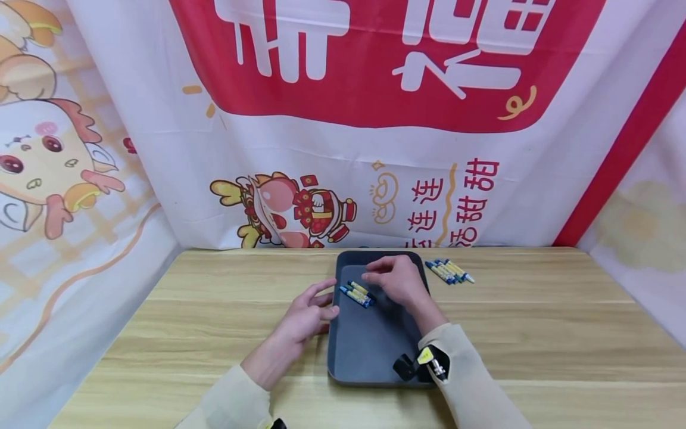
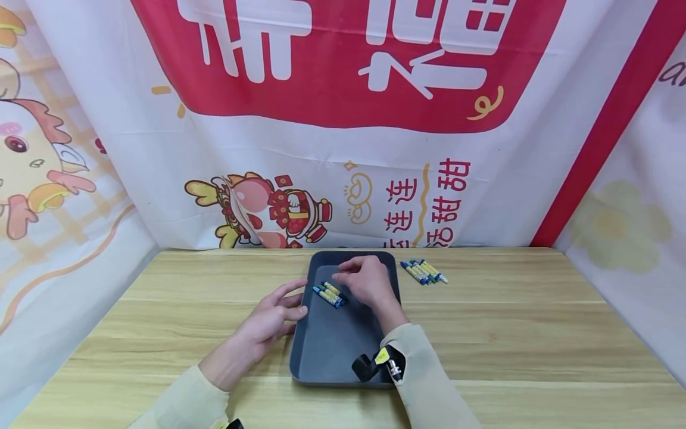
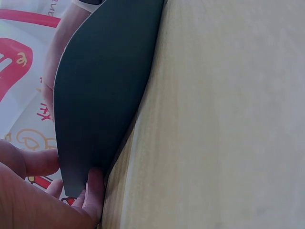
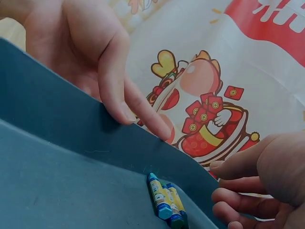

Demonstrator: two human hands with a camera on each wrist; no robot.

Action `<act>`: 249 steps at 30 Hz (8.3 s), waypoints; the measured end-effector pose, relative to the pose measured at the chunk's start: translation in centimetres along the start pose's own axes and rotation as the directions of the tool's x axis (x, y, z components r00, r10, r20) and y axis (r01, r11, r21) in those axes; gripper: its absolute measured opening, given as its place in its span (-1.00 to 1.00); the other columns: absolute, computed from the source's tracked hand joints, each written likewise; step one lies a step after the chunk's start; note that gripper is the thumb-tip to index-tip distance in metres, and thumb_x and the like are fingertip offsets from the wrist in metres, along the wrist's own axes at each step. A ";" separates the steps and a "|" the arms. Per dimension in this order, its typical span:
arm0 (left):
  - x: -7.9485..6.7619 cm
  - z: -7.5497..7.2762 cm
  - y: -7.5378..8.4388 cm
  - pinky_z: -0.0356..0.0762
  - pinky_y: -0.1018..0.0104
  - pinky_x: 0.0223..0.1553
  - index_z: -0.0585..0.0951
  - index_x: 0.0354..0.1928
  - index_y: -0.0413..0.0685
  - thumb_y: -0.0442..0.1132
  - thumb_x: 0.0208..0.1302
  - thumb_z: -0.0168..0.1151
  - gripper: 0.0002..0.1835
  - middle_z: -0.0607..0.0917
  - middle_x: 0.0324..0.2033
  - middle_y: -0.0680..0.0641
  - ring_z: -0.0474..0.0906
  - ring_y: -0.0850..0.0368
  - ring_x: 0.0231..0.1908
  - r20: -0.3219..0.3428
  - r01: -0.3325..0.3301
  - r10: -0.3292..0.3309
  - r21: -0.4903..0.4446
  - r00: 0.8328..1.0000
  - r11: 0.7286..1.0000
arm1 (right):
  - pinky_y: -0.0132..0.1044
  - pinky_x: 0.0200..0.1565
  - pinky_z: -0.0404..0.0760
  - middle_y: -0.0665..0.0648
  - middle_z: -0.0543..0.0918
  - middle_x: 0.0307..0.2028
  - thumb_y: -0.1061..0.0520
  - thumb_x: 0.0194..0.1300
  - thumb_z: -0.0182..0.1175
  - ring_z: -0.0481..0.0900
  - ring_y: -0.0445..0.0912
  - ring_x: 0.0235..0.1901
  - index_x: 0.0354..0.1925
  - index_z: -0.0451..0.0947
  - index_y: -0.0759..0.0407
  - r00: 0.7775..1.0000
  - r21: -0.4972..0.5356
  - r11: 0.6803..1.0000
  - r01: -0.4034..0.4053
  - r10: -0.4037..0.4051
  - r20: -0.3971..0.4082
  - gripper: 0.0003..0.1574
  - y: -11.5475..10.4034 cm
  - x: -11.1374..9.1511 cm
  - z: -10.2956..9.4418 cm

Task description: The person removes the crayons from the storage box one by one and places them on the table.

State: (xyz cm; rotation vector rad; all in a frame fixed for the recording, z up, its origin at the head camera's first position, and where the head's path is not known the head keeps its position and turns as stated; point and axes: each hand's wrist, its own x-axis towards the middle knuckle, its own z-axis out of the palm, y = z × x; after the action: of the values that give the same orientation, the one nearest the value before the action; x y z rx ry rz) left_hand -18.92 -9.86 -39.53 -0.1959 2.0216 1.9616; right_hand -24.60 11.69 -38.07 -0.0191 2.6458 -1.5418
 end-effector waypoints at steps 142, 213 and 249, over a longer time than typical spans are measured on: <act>0.0 0.4 0.1 0.61 -0.07 0.30 0.41 0.56 0.14 -0.45 0.46 0.19 -0.32 0.44 0.51 -0.32 0.61 -0.17 0.32 -0.011 -0.009 0.009 -0.026 1.000 1.000 | -0.21 0.12 0.52 0.29 0.72 0.25 0.06 0.49 0.28 0.61 0.12 0.24 0.25 0.71 0.11 0.925 0.019 0.992 -0.128 0.126 -0.358 -0.56 9.1 1.5 -12.5; -0.1 0.2 0.0 0.57 -0.14 0.35 0.41 0.56 0.20 -0.42 0.46 0.22 -0.31 0.40 0.55 -0.30 0.58 -0.20 0.36 -0.011 0.009 -0.009 -0.006 1.000 1.000 | -0.13 0.11 0.58 0.27 0.71 0.23 -0.06 0.50 0.27 0.61 0.13 0.19 0.31 0.66 0.10 0.910 0.004 0.991 -0.134 0.125 -0.396 -0.48 6.8 1.3 -11.6; -0.1 0.1 0.0 0.57 -0.14 0.36 0.40 0.57 0.19 -0.41 0.48 0.20 -0.32 0.39 0.55 -0.29 0.57 -0.19 0.37 0.003 0.012 -0.012 -0.011 1.000 1.000 | -0.38 -0.13 0.67 0.20 0.73 0.08 0.02 0.50 0.33 0.62 -0.03 -0.09 0.20 0.72 0.10 0.966 0.182 0.971 0.156 -0.111 -0.232 -0.61 -1.5 -0.7 -4.7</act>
State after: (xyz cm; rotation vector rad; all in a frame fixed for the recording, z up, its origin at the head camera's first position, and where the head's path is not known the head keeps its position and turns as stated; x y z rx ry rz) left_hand -18.85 -9.79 -39.47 -0.2077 2.0033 1.9652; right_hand -24.31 15.09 -34.43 -0.0167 2.6860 -1.9537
